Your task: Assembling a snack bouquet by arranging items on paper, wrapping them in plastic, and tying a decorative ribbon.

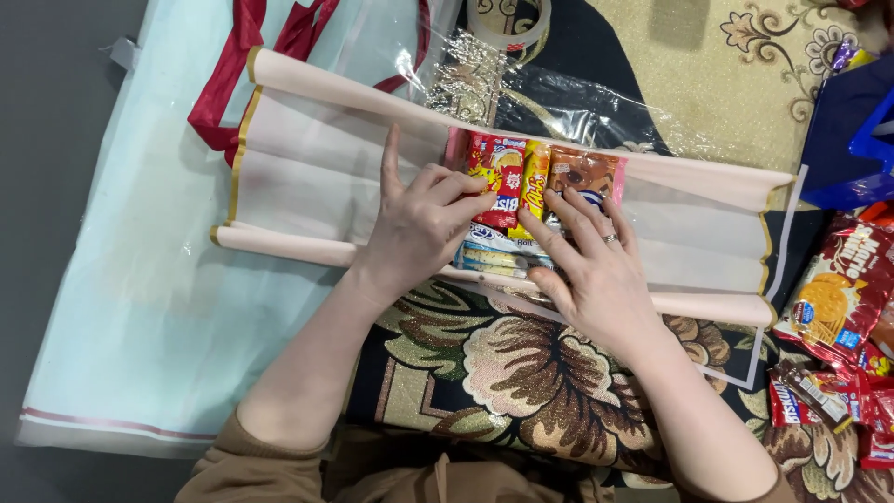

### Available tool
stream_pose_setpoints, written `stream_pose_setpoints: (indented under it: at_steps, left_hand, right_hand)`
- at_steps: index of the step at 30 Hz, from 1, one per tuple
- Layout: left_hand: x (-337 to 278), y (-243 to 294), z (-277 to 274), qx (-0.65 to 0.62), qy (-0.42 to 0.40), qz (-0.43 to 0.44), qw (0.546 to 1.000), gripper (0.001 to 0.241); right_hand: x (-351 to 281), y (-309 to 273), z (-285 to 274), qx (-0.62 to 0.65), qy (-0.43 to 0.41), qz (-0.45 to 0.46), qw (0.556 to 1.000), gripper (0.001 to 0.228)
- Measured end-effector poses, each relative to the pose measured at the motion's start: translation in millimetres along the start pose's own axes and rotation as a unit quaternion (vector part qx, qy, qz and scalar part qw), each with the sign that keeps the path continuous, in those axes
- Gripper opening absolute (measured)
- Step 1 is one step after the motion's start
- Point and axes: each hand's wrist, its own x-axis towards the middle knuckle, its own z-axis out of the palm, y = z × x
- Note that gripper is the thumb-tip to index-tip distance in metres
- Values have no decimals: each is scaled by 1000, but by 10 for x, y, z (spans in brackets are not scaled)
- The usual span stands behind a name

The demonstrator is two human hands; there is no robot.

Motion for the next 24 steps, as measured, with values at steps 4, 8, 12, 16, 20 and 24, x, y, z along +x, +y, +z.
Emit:
stream_pose_setpoints:
  at_steps: [4,8,12,16,20,24]
  left_hand:
    - [-19,11,17,-9,16,-9,1000,31]
    - [-18,40,-11,-22,14,-24,999,19]
    - [-3,80,-4,25,16,-14,999,6]
    - [68,126,-36,23,-4,-15,1000,2]
    - [131,149,-100,32,-45,-27,998,2]
    - [193,190,-157,11,-85,-70,994,9]
  right_hand:
    - [-56,239,-88,175,107,59,977,42]
    - [-272,790,-328,206,253,191,926,23]
    - [-564,1437,-463,182,401,310,842,24]
    - [-886,2028,-490,168,416,337,828,22]
    - [-1038,2374,-581,112,399,362,835,21]
    - [-1144,2789,-688,163,338,475,796,25]
